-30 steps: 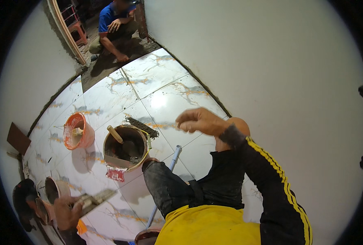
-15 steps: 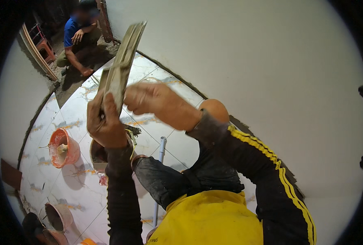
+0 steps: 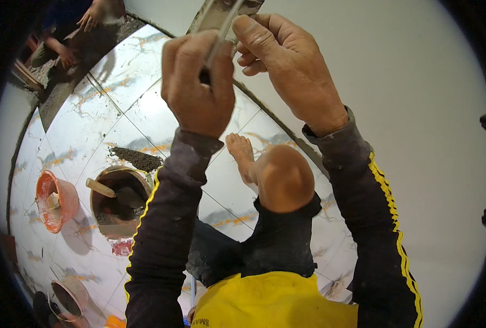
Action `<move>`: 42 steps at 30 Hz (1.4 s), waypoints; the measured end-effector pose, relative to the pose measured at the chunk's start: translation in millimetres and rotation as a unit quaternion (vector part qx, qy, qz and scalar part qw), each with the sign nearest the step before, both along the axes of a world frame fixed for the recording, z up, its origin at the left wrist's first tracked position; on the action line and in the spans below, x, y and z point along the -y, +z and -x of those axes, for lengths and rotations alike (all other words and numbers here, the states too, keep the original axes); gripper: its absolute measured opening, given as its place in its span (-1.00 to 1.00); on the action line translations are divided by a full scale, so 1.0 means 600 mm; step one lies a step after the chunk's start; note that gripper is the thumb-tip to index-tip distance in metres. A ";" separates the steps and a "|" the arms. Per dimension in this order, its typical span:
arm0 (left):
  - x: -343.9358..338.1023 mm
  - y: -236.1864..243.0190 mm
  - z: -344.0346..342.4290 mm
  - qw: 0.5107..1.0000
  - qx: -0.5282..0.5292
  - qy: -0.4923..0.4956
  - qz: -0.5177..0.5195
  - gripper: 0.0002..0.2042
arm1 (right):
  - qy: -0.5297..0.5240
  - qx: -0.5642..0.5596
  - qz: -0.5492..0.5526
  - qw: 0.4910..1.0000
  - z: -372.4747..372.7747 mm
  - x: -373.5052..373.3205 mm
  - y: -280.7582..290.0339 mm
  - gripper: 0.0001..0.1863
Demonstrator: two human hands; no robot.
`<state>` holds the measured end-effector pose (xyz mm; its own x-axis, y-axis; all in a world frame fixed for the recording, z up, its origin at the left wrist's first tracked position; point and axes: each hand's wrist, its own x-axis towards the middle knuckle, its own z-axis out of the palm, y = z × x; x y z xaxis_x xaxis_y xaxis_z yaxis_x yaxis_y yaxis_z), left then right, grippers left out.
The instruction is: The person applies grout along the edges of marble-patterned floor tiles using a trowel and a bucket. They smooth the grout lines and wipe excess material from the tile surface with a sponge.
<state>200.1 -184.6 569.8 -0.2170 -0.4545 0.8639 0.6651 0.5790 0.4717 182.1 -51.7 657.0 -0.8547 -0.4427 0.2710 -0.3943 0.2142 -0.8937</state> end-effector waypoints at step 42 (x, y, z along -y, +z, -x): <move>0.104 -0.453 -0.411 0.590 0.795 -0.076 0.119 -0.57 | -0.253 0.229 -0.546 0.765 0.011 -0.574 -0.727 -0.57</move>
